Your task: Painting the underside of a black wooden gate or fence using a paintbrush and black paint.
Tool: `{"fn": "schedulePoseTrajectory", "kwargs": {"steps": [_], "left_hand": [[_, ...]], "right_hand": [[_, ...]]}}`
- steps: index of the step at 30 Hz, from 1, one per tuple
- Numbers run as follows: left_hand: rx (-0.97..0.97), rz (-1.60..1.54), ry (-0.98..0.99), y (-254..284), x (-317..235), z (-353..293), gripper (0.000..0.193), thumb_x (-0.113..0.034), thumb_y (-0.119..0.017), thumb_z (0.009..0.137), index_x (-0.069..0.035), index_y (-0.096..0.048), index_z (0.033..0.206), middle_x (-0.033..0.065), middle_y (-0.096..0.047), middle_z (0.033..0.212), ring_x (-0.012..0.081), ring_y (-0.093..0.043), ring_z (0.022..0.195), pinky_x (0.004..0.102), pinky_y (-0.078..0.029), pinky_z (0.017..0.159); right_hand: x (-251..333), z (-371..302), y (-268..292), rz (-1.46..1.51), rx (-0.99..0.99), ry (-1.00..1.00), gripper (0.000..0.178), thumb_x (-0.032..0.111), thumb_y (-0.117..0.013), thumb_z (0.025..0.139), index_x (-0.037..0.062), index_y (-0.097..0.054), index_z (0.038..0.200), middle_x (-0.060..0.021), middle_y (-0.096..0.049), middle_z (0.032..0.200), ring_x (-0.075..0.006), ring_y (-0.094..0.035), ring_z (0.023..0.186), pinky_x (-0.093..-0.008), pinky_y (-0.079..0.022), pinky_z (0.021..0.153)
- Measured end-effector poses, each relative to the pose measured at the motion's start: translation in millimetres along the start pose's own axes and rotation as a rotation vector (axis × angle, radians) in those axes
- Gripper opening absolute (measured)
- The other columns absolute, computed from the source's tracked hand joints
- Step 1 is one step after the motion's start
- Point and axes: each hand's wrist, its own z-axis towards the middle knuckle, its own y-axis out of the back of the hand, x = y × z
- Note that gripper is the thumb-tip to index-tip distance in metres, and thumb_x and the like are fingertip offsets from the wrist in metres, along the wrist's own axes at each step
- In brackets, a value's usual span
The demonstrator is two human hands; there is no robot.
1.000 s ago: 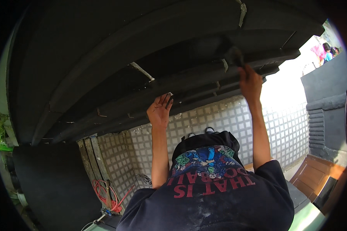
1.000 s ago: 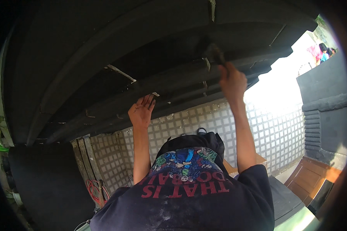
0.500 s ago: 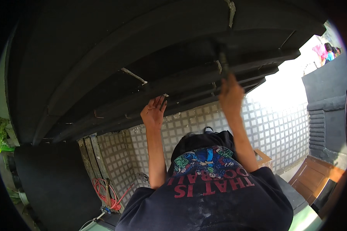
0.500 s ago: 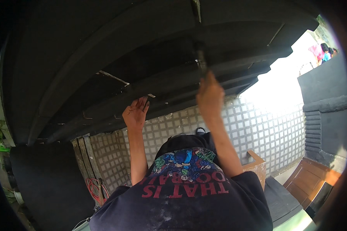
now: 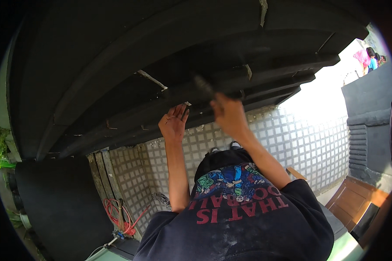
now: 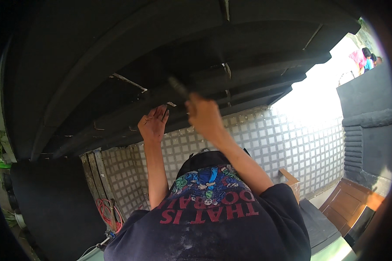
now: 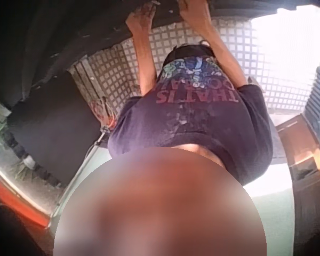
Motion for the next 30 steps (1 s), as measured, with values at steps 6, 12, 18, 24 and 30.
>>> {"fn": "schedulePoseTrajectory", "kwargs": {"steps": [6, 12, 18, 24, 30], "left_hand": [[-0.038, -0.027, 0.007, -10, -2, -6, 0.040, -0.013, -0.045, 0.076, 0.008, -0.058, 0.107, 0.0200, -0.057, 0.121, 0.0351, -0.045, 0.129, 0.0481, -0.035, 0.111], [-0.092, -0.010, 0.004, -11, -3, -3, 0.037, -0.014, -0.049, 0.074, 0.010, -0.057, 0.101, 0.0255, -0.054, 0.122, 0.0380, -0.046, 0.127, 0.0497, -0.033, 0.113], [-0.006, -0.037, 0.044, 2, -5, 0, 0.037, -0.010, -0.046, 0.075, 0.007, -0.059, 0.105, 0.0210, -0.058, 0.121, 0.0369, -0.046, 0.128, 0.0488, -0.034, 0.111], [-0.019, -0.063, 0.062, -9, -6, -3, 0.049, -0.016, -0.046, 0.076, 0.009, -0.054, 0.117, 0.0225, -0.052, 0.131, 0.0371, -0.040, 0.134, 0.0481, -0.030, 0.113], [0.005, -0.058, 0.053, -3, -5, -5, 0.059, -0.019, -0.046, 0.075, 0.011, -0.049, 0.126, 0.0241, -0.046, 0.137, 0.0364, -0.036, 0.137, 0.0472, -0.028, 0.114]], "right_hand": [[-60, 8, 81, -0.285, -0.320, -0.210, 0.021, 0.009, -0.061, 0.086, 0.0039, -0.064, 0.107, -0.0252, -0.064, 0.076, -0.0437, -0.064, 0.074, -0.0480, -0.047, 0.062], [-111, 6, 168, -0.377, -0.604, -0.334, 0.025, 0.012, -0.059, 0.094, 0.0005, -0.065, 0.115, -0.0241, -0.069, 0.087, -0.0327, -0.070, 0.078, -0.0399, -0.051, 0.067], [-101, -3, 122, -0.259, -0.608, -0.182, 0.026, 0.009, -0.058, 0.092, 0.0000, -0.064, 0.116, -0.0230, -0.068, 0.083, -0.0348, -0.068, 0.072, -0.0406, -0.050, 0.065], [-3, -2, -6, -0.034, -0.226, -0.061, 0.017, 0.003, -0.060, 0.086, -0.0016, -0.058, 0.102, -0.0280, -0.063, 0.085, -0.0474, -0.062, 0.081, -0.0489, -0.047, 0.063], [9, 0, 9, 0.004, -0.068, -0.048, 0.025, 0.005, -0.063, 0.084, 0.0013, -0.062, 0.109, -0.0271, -0.063, 0.080, -0.0464, -0.062, 0.078, -0.0478, -0.047, 0.063]]}}
